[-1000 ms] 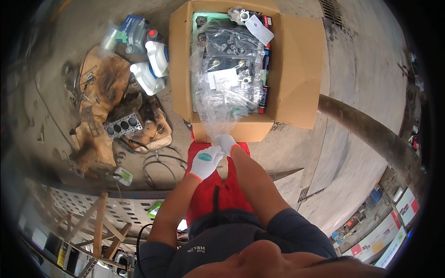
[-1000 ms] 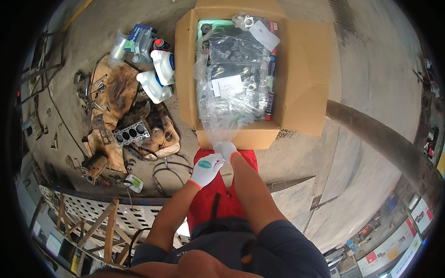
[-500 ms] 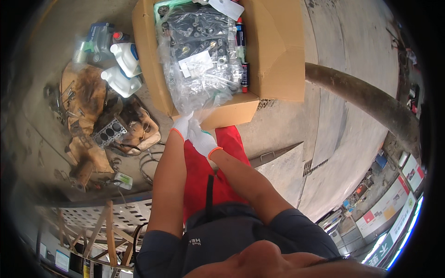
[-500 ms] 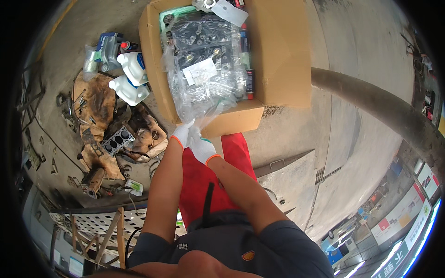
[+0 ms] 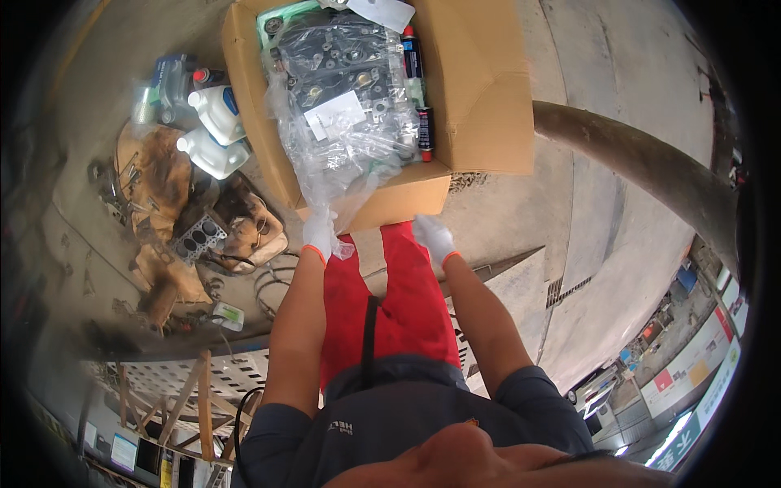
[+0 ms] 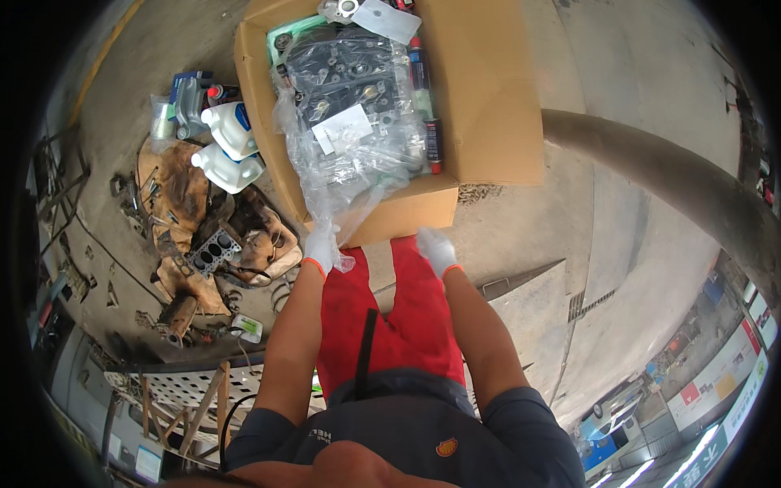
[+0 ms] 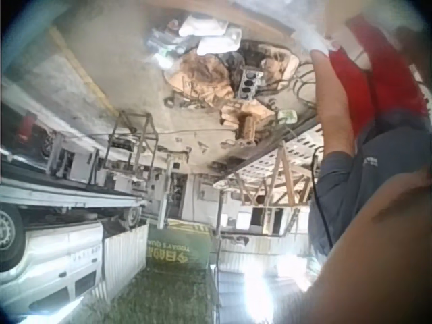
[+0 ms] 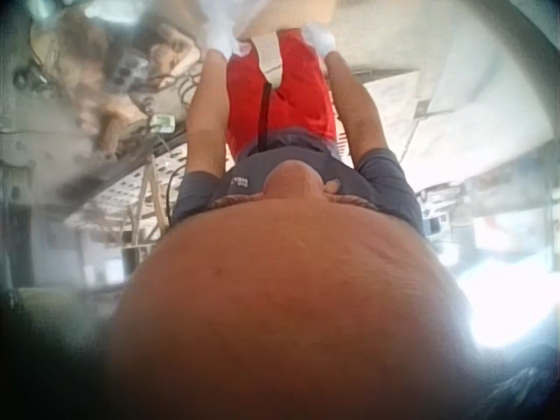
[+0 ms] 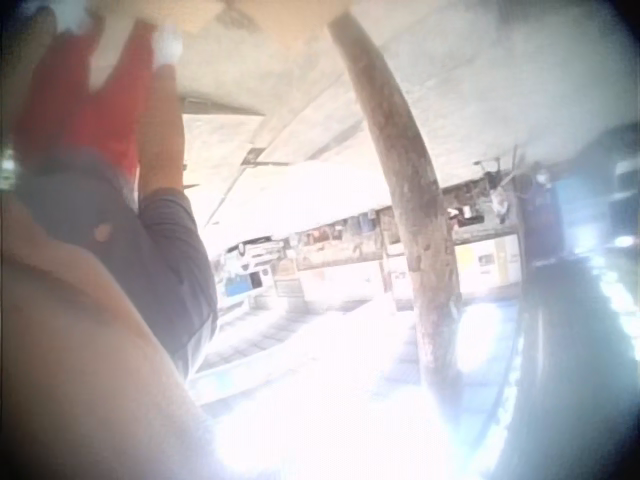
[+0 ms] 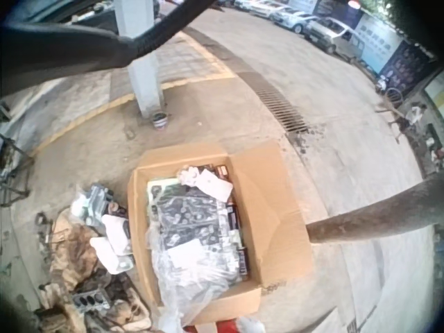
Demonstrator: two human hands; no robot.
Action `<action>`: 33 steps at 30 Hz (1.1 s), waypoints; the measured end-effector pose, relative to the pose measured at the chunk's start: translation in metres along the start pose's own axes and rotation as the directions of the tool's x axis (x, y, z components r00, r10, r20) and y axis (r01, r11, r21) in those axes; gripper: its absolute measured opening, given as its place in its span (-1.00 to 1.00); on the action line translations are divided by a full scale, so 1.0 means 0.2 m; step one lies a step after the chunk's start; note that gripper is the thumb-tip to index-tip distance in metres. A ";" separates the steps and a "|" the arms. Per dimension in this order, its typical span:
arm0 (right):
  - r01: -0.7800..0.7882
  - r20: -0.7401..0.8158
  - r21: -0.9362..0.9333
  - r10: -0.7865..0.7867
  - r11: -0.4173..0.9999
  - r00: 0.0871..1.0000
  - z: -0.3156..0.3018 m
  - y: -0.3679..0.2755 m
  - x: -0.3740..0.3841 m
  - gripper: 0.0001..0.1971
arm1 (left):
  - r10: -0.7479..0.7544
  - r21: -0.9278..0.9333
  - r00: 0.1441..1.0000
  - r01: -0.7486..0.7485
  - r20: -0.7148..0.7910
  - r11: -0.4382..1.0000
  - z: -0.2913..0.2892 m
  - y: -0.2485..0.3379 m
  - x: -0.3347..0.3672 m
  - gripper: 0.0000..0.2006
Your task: The person unpacks a cylindrical oil filter from a plastic bag and places it on a cardboard box. They then pick up a small plastic bag containing a white gasket and place it on the box. Finally, they remove a large engine component from a plastic bag and place it on the box.
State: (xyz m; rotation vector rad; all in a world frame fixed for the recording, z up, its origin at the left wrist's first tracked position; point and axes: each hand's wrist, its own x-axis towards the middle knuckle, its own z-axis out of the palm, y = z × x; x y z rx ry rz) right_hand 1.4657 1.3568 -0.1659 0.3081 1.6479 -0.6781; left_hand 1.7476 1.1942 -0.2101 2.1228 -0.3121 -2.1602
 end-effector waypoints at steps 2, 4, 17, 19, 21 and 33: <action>0.127 -0.014 0.015 -0.126 0.992 0.992 -0.19 0.04 0.17 -0.73 | 0.080 0.220 0.997 -0.076 -0.009 0.972 -0.02 -0.08 0.07 -0.52; 0.110 -0.042 0.084 -0.107 0.990 0.993 -0.22 -0.08 0.23 -0.76 | 0.260 0.514 0.965 -0.223 -0.001 0.828 -0.10 -0.12 0.12 -0.44; 0.219 -0.077 0.092 -0.212 0.971 0.974 -0.21 -0.40 0.55 -0.73 | 0.122 0.996 0.991 -0.040 0.049 -0.075 -0.25 -0.03 0.09 -0.60; 0.135 -0.116 0.174 -0.116 0.975 0.986 -0.21 -0.33 0.59 -0.72 | 0.188 0.960 0.963 0.145 -0.193 0.240 -0.15 0.00 0.01 -0.60; 0.052 -0.204 0.219 -0.006 0.974 0.979 -0.14 -0.36 0.65 -0.71 | 0.261 0.950 0.953 0.067 -0.151 0.304 -0.03 0.15 -0.05 -0.50; -0.095 -0.043 0.565 0.144 0.820 0.989 0.04 -0.28 1.35 -0.40 | 0.290 0.456 0.733 0.031 -0.615 0.889 0.08 0.20 0.40 0.04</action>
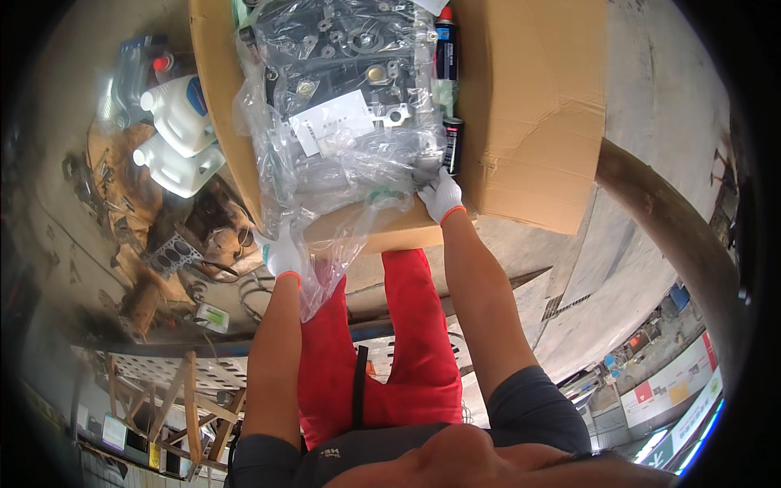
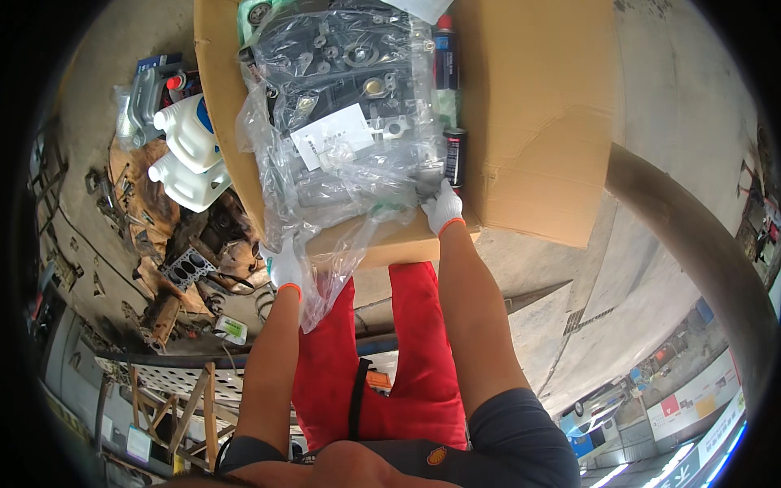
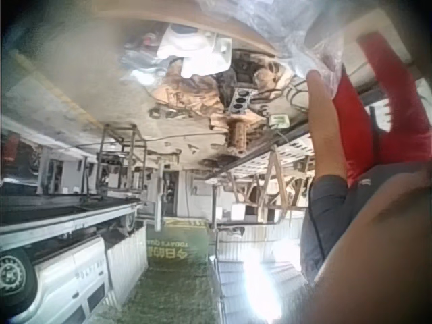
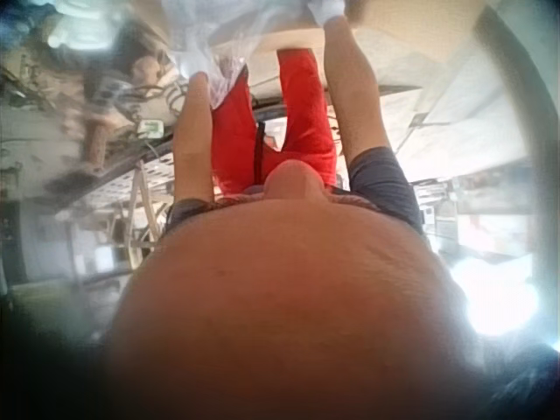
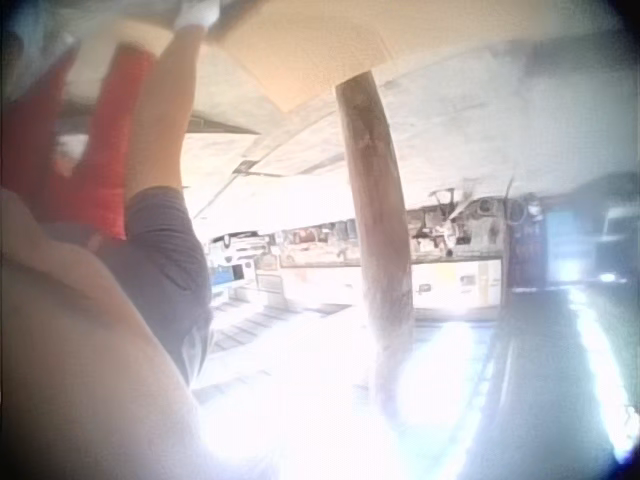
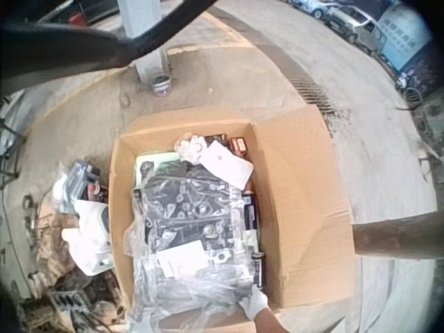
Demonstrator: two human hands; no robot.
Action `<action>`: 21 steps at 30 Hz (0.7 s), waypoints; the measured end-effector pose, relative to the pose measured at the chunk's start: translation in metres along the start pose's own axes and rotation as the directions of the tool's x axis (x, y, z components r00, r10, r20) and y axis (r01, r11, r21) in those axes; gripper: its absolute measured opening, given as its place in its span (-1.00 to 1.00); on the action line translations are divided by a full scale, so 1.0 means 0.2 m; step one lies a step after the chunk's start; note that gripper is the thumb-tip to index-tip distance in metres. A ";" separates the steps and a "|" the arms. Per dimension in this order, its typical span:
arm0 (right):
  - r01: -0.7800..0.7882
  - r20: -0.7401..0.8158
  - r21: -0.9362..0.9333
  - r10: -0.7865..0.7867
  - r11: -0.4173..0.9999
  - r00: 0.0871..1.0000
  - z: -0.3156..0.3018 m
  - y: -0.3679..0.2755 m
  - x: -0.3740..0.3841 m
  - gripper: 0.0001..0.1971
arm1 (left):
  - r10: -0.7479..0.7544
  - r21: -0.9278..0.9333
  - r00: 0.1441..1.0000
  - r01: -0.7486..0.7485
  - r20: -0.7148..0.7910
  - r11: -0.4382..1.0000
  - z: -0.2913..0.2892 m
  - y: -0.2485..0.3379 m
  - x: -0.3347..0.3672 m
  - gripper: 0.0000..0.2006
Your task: The person unpacks a cylindrical oil filter from a plastic bag and places it on a cardboard box. They then pick up a small plastic bag containing a white gasket and place it on the box. Finally, they remove a large engine component from a plastic bag and place it on the box.
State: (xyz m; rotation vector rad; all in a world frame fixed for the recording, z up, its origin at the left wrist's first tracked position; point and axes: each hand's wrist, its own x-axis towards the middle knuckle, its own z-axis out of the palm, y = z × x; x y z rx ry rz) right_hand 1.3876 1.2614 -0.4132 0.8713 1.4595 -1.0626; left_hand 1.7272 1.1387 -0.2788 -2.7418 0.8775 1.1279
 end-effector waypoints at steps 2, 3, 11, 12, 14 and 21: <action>-0.054 -0.123 0.093 0.066 0.994 0.990 0.07 0.00 0.02 -0.44 | -0.009 -0.051 1.000 0.009 0.002 0.999 0.00 -0.05 0.08 -0.01; -0.035 -0.080 0.090 0.042 0.995 0.996 0.09 -0.01 0.02 -0.47 | -0.010 -0.077 1.000 0.011 0.004 0.997 0.01 -0.07 0.12 -0.04; -0.039 -0.072 0.026 0.040 0.999 0.997 0.07 0.00 0.09 -0.67 | -0.157 -0.142 0.975 0.135 -0.156 0.981 0.10 0.02 0.09 -0.23; -0.053 -0.096 0.020 0.055 0.998 0.994 0.09 -0.01 0.08 -0.65 | -0.154 -0.080 0.971 0.142 -0.182 0.987 0.11 0.02 0.10 -0.24; 0.079 0.037 -0.211 -0.073 0.974 0.997 0.05 0.03 0.07 -0.63 | -0.183 -0.180 0.968 0.152 -0.171 0.972 0.11 0.08 0.05 -0.26; -0.306 0.191 0.322 0.255 0.896 0.948 0.06 -0.04 0.11 -0.55 | -0.114 -0.275 0.977 0.060 -0.182 0.959 0.13 0.06 0.05 -0.29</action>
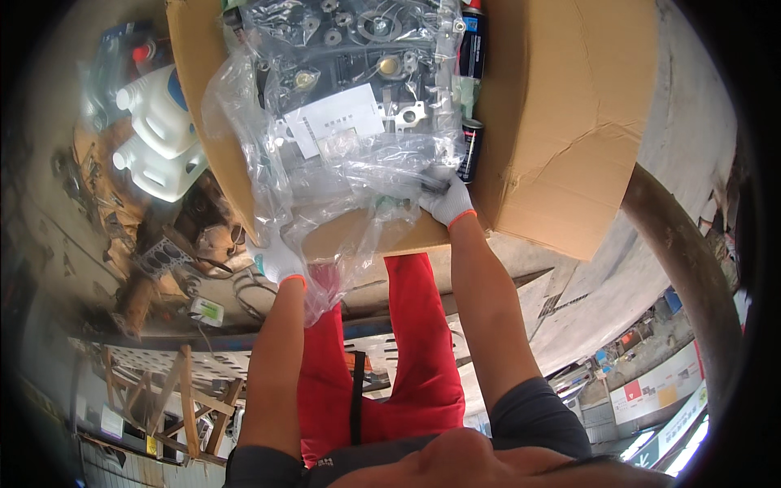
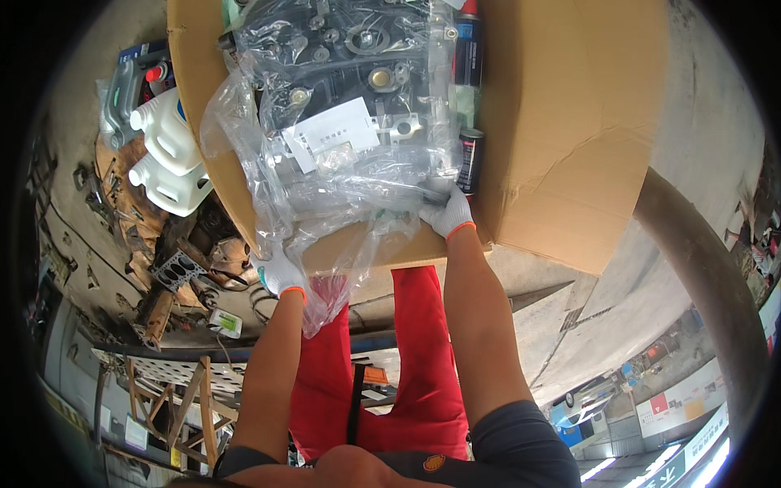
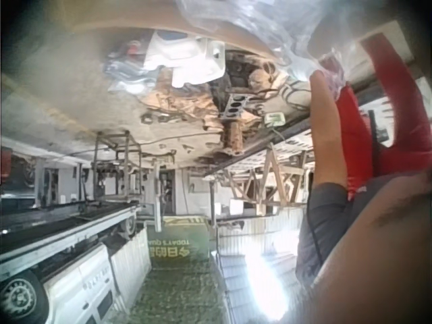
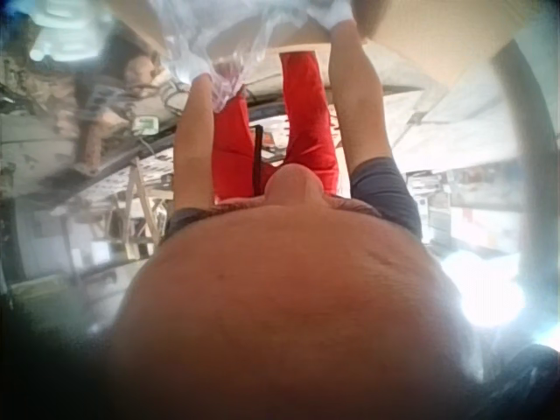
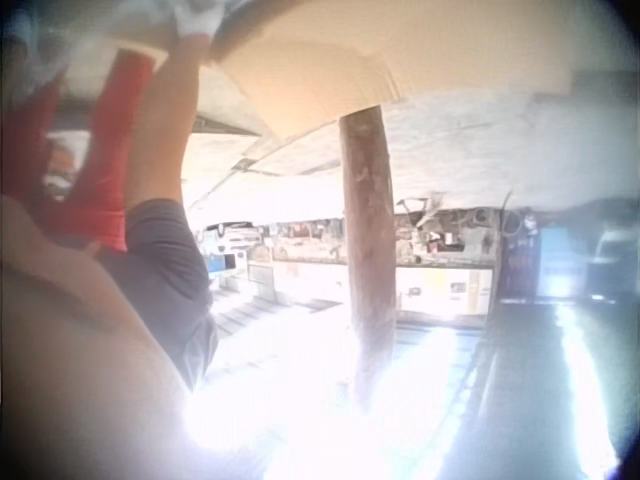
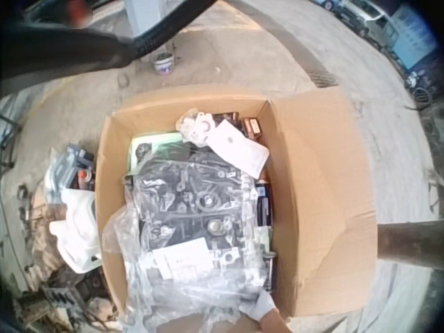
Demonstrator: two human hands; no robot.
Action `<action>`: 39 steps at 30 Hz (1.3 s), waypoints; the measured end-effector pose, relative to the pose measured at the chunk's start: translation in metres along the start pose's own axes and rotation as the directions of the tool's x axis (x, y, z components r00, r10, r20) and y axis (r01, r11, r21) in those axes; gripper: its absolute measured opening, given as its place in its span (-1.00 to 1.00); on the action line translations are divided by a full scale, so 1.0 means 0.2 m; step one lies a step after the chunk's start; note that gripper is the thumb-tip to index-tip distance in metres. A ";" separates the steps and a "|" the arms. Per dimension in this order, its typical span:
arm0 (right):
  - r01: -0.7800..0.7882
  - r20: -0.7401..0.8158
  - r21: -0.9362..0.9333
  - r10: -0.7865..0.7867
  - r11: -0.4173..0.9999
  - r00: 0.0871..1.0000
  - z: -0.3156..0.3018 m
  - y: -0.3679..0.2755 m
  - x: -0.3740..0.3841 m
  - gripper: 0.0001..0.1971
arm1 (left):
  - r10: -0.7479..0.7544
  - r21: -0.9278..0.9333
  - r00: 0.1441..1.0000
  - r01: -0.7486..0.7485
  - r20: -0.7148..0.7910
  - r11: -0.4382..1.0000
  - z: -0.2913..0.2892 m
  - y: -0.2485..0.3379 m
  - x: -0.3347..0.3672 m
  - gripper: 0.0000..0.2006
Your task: The person unpacks a cylindrical oil filter from a plastic bag and places it on a cardboard box. They then pick up a small plastic bag containing a white gasket and place it on the box. Finally, they remove a large engine component from a plastic bag and place it on the box.
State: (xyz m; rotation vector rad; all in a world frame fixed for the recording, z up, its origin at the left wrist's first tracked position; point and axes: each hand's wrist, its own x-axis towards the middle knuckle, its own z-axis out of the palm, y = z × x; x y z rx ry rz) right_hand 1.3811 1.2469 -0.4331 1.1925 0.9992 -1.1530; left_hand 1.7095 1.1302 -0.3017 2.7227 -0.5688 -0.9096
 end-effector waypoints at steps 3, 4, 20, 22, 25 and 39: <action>0.038 -0.045 -0.003 -0.038 0.999 0.998 -0.09 0.01 0.12 -0.61 | -0.026 0.019 1.000 0.027 -0.013 0.999 0.01 0.01 -0.01 -0.31; 0.045 -0.055 -0.037 -0.048 0.998 0.997 -0.11 0.00 0.15 -0.63 | -0.017 0.029 1.000 0.017 -0.011 0.999 0.01 0.01 0.00 -0.32; 0.386 0.016 -0.437 -0.422 0.813 0.907 -0.43 0.02 0.45 -0.63 | 0.050 -0.042 0.999 -0.050 0.000 0.998 0.11 -0.01 -0.07 -0.24; 0.195 -0.162 -0.137 -0.216 0.971 0.963 -0.14 0.13 0.33 -0.63 | 0.051 0.021 0.992 -0.049 -0.116 0.999 0.05 -0.07 -0.01 -0.31; 0.207 -0.143 -0.087 -0.218 0.974 0.965 -0.14 0.13 0.28 -0.66 | 0.066 0.064 0.991 -0.059 -0.115 0.996 0.06 -0.09 0.01 -0.38; 0.255 -0.183 -0.156 -0.282 0.954 0.942 -0.11 0.09 0.24 -0.47 | 0.043 -0.618 0.985 0.070 0.165 0.783 0.04 0.00 -0.04 -0.48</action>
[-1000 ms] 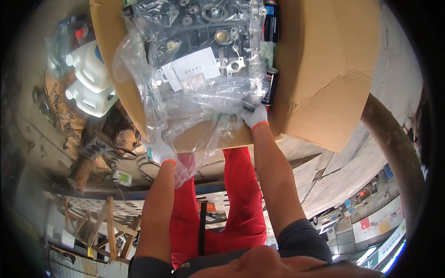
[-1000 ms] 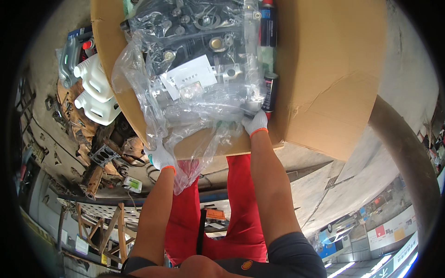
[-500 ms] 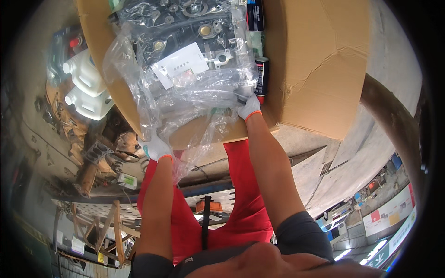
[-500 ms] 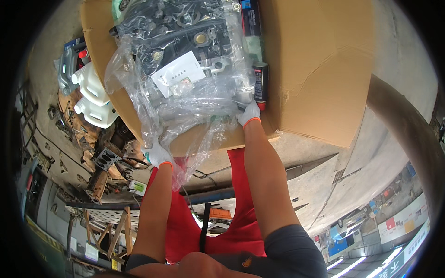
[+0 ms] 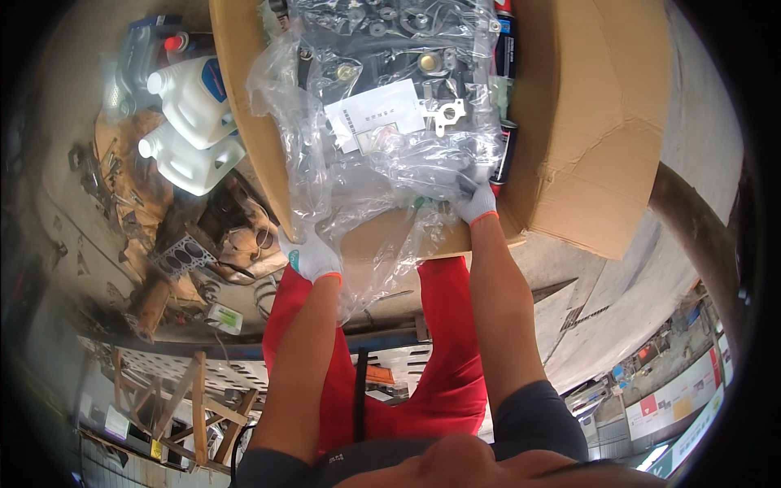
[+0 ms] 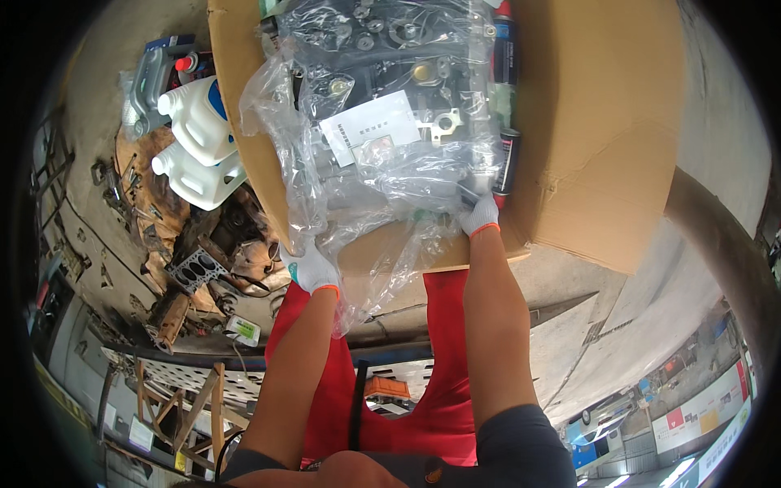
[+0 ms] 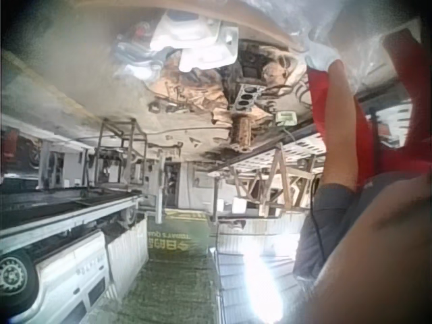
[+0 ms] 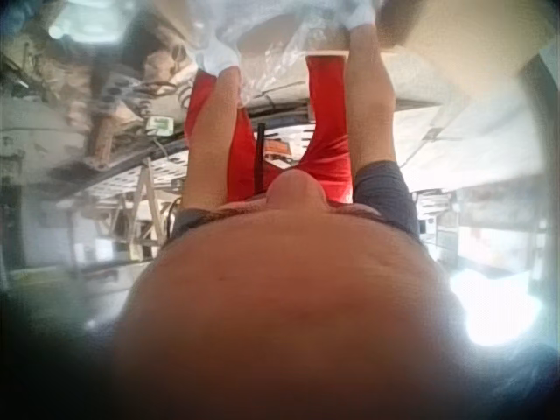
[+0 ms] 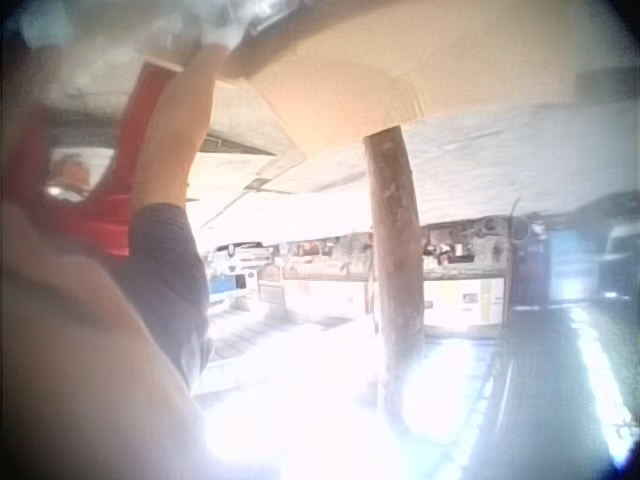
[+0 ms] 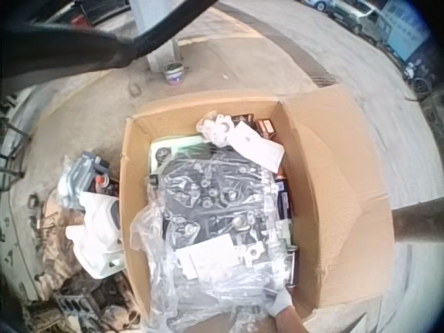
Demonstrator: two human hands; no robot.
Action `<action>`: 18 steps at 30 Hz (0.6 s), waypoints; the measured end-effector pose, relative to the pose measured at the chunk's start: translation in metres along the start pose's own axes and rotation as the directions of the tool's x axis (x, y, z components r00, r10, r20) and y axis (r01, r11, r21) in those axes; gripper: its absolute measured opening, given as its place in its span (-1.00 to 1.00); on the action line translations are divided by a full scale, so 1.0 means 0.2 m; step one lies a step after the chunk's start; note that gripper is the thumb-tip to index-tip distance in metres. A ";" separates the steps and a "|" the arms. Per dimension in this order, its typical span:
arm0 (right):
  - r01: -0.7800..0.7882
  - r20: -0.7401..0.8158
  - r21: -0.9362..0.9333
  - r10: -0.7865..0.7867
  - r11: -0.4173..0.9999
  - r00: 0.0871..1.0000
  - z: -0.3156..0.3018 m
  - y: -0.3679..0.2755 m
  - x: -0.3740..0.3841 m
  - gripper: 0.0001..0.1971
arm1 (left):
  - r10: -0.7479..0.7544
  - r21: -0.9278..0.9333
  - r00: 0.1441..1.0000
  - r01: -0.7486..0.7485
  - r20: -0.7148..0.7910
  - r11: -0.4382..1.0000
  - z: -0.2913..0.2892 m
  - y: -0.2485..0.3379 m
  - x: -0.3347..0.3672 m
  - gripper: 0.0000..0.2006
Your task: The person unpacks a cylindrical oil filter from a plastic bag and places it on a cardboard box. They then pick up a small plastic bag containing a white gasket and place it on the box. Finally, they remove a large engine component from a plastic bag and place it on the box.
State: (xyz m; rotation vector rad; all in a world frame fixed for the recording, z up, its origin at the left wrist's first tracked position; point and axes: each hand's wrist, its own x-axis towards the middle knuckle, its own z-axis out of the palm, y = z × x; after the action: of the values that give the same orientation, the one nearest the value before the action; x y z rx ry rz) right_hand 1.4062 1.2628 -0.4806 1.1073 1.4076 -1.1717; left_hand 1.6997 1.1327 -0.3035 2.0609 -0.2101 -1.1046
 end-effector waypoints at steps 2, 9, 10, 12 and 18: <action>0.025 -0.056 -0.032 -0.027 0.999 0.998 0.10 0.02 -0.11 -0.45 | 0.126 0.202 0.991 -0.114 -0.044 0.973 -0.01 -0.04 0.10 -0.46; 0.225 0.181 -0.308 -0.175 0.925 0.968 -0.06 -0.02 -0.15 -0.58 | 0.054 0.444 0.998 -0.033 -0.034 0.895 -0.05 0.04 0.03 -0.33; 0.246 0.188 -0.431 -0.181 0.868 0.965 -0.16 -0.04 -0.17 -0.58 | 0.118 0.623 0.993 -0.078 -0.023 0.778 -0.11 -0.02 0.07 -0.31; 0.368 0.076 -0.691 -0.443 0.622 0.893 0.06 -0.02 -0.43 -0.50 | 0.122 0.769 0.992 -0.098 0.025 0.632 -0.21 -0.06 0.16 -0.25; 0.749 0.831 -0.543 -0.376 -0.380 0.411 0.67 0.10 -0.97 -0.54 | 0.002 0.755 0.959 -0.224 0.284 0.617 -0.38 0.05 0.18 -0.31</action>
State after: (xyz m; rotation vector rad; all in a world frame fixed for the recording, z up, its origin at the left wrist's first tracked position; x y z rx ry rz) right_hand 1.4665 1.1206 -0.3011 -1.1139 2.0092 -0.5169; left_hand 1.7816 1.1511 -0.2941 2.5809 -1.1317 -1.3416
